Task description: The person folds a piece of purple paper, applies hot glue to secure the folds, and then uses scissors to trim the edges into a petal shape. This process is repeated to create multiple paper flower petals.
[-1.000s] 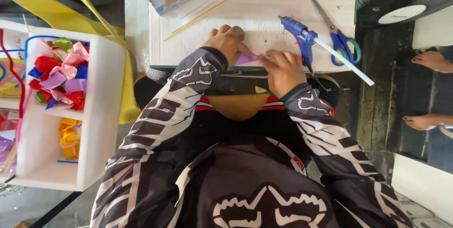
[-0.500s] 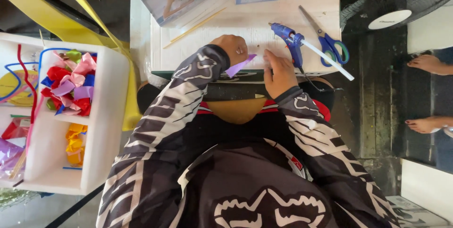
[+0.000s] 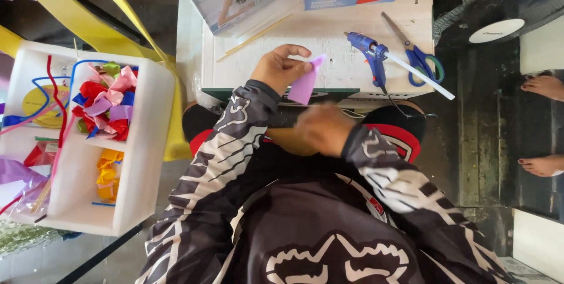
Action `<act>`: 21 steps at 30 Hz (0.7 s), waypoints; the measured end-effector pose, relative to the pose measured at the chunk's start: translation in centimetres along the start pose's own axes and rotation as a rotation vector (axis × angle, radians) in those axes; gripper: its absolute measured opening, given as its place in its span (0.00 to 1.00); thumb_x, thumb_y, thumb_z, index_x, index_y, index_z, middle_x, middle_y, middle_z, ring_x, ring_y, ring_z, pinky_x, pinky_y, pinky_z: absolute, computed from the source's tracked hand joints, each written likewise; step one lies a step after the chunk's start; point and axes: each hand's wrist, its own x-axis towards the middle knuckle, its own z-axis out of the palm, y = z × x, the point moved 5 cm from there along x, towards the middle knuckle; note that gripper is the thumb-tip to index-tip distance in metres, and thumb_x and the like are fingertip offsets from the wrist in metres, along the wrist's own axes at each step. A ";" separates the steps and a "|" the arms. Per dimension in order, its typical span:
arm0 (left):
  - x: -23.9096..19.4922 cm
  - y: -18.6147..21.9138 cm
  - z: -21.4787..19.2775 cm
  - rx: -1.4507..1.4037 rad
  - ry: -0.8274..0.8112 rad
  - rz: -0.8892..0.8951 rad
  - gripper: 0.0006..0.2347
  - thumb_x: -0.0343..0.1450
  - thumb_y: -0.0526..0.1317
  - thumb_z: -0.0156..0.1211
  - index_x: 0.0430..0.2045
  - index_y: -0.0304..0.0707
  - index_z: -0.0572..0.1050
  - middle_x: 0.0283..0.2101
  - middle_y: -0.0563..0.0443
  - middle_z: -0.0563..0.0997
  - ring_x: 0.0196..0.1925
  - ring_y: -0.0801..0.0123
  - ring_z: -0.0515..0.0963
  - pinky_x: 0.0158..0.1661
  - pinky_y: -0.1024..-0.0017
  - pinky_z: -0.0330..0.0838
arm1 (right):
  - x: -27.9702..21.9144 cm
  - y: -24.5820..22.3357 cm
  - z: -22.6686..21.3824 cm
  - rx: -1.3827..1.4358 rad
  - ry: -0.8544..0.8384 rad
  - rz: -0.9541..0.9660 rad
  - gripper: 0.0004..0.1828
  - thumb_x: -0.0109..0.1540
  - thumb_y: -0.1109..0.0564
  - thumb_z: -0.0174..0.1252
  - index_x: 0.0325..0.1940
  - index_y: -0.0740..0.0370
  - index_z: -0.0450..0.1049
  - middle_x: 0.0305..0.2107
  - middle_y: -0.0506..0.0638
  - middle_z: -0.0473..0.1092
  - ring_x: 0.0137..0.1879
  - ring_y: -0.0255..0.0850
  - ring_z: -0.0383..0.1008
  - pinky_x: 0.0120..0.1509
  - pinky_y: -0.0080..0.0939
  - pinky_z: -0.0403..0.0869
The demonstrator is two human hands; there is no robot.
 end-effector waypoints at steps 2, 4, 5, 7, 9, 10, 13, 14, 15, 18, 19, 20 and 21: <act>0.8 -2.0 -1.3 0.059 0.102 -0.050 0.11 0.69 0.40 0.69 0.45 0.54 0.79 0.36 0.55 0.88 0.34 0.80 0.84 0.36 0.83 0.79 | -2.2 -2.8 1.1 0.272 -0.294 0.198 0.09 0.60 0.47 0.62 0.40 0.47 0.84 0.35 0.44 0.80 0.45 0.46 0.80 0.56 0.48 0.76; 1.1 -3.6 -1.9 0.117 0.195 -0.099 0.11 0.69 0.42 0.69 0.44 0.61 0.80 0.36 0.57 0.88 0.34 0.80 0.86 0.35 0.83 0.81 | -4.2 -4.2 1.7 0.542 -0.582 0.406 0.12 0.60 0.39 0.64 0.41 0.40 0.86 0.36 0.38 0.82 0.46 0.39 0.83 0.57 0.42 0.78; 0.8 -4.1 -2.1 0.062 0.260 -0.097 0.11 0.69 0.41 0.68 0.45 0.58 0.81 0.36 0.55 0.88 0.32 0.78 0.86 0.34 0.82 0.82 | -3.9 -3.8 0.4 0.563 -0.427 0.427 0.10 0.60 0.40 0.66 0.38 0.40 0.86 0.32 0.38 0.82 0.43 0.38 0.83 0.54 0.40 0.78; 0.3 -5.0 -1.8 0.006 0.326 -0.093 0.11 0.70 0.40 0.68 0.45 0.55 0.81 0.36 0.52 0.88 0.31 0.76 0.86 0.33 0.81 0.83 | -3.2 -3.2 -0.8 0.581 -0.272 0.444 0.08 0.60 0.41 0.67 0.35 0.40 0.86 0.29 0.38 0.82 0.39 0.36 0.83 0.51 0.38 0.78; -0.1 -5.5 -0.9 -0.097 0.347 -0.042 0.13 0.71 0.41 0.68 0.50 0.50 0.80 0.39 0.49 0.88 0.37 0.73 0.87 0.39 0.77 0.84 | -2.3 -2.5 -4.7 0.087 0.500 0.411 0.14 0.66 0.59 0.57 0.54 0.46 0.81 0.31 0.42 0.76 0.37 0.42 0.78 0.45 0.42 0.78; -0.5 -5.4 -0.3 -0.097 0.348 -0.040 0.13 0.71 0.41 0.68 0.50 0.50 0.80 0.39 0.49 0.88 0.37 0.73 0.87 0.39 0.77 0.84 | -2.4 -1.9 -4.0 0.085 0.500 0.409 0.14 0.66 0.59 0.57 0.54 0.46 0.81 0.31 0.42 0.76 0.37 0.42 0.78 0.45 0.42 0.78; -1.8 -4.4 1.0 -0.183 0.379 0.012 0.15 0.70 0.39 0.69 0.52 0.44 0.80 0.40 0.43 0.87 0.41 0.66 0.87 0.42 0.71 0.83 | -2.5 -1.8 -3.1 -0.317 0.645 0.230 0.21 0.59 0.56 0.69 0.57 0.50 0.78 0.32 0.43 0.72 0.34 0.41 0.75 0.38 0.42 0.78; -2.4 -3.7 1.2 -0.182 0.390 0.015 0.15 0.71 0.39 0.68 0.52 0.43 0.79 0.41 0.42 0.87 0.43 0.64 0.87 0.44 0.68 0.83 | -2.5 -1.8 -2.7 -0.429 0.676 0.192 0.18 0.59 0.53 0.70 0.54 0.49 0.79 0.32 0.42 0.70 0.34 0.40 0.74 0.38 0.42 0.78; -2.9 -2.9 1.5 -0.179 0.400 0.023 0.15 0.71 0.39 0.68 0.52 0.41 0.79 0.41 0.41 0.87 0.44 0.61 0.86 0.45 0.66 0.83 | -2.5 -1.8 -2.3 -0.544 0.708 0.151 0.16 0.60 0.50 0.70 0.51 0.47 0.80 0.32 0.41 0.69 0.35 0.39 0.73 0.39 0.41 0.77; -3.0 -3.5 2.2 -0.214 0.402 0.030 0.15 0.71 0.38 0.68 0.53 0.43 0.79 0.40 0.41 0.87 0.43 0.62 0.87 0.45 0.67 0.83 | -3.2 -1.2 -2.0 -0.573 0.788 0.131 0.06 0.61 0.51 0.69 0.43 0.46 0.81 0.30 0.40 0.67 0.32 0.39 0.70 0.38 0.39 0.76; -3.3 -3.6 2.2 -0.214 0.401 0.028 0.15 0.71 0.38 0.68 0.53 0.43 0.79 0.40 0.41 0.87 0.43 0.62 0.87 0.45 0.67 0.83 | -2.8 -1.8 -2.5 -0.572 0.787 0.133 0.06 0.61 0.51 0.69 0.43 0.46 0.81 0.30 0.40 0.67 0.32 0.39 0.70 0.38 0.39 0.76; -3.5 -3.6 2.5 -0.276 0.341 0.043 0.18 0.70 0.37 0.69 0.54 0.41 0.77 0.40 0.40 0.86 0.41 0.63 0.86 0.43 0.68 0.84 | -2.6 -2.4 -3.2 -0.533 0.828 0.110 0.05 0.61 0.55 0.69 0.41 0.49 0.81 0.28 0.41 0.66 0.30 0.40 0.70 0.36 0.40 0.76; -3.5 -3.6 2.9 -0.337 0.277 0.059 0.20 0.69 0.35 0.70 0.56 0.40 0.75 0.40 0.39 0.86 0.39 0.65 0.86 0.40 0.69 0.85 | -2.4 -3.0 -4.0 -0.497 0.870 0.088 0.03 0.62 0.59 0.68 0.39 0.52 0.82 0.26 0.43 0.66 0.28 0.41 0.70 0.34 0.41 0.76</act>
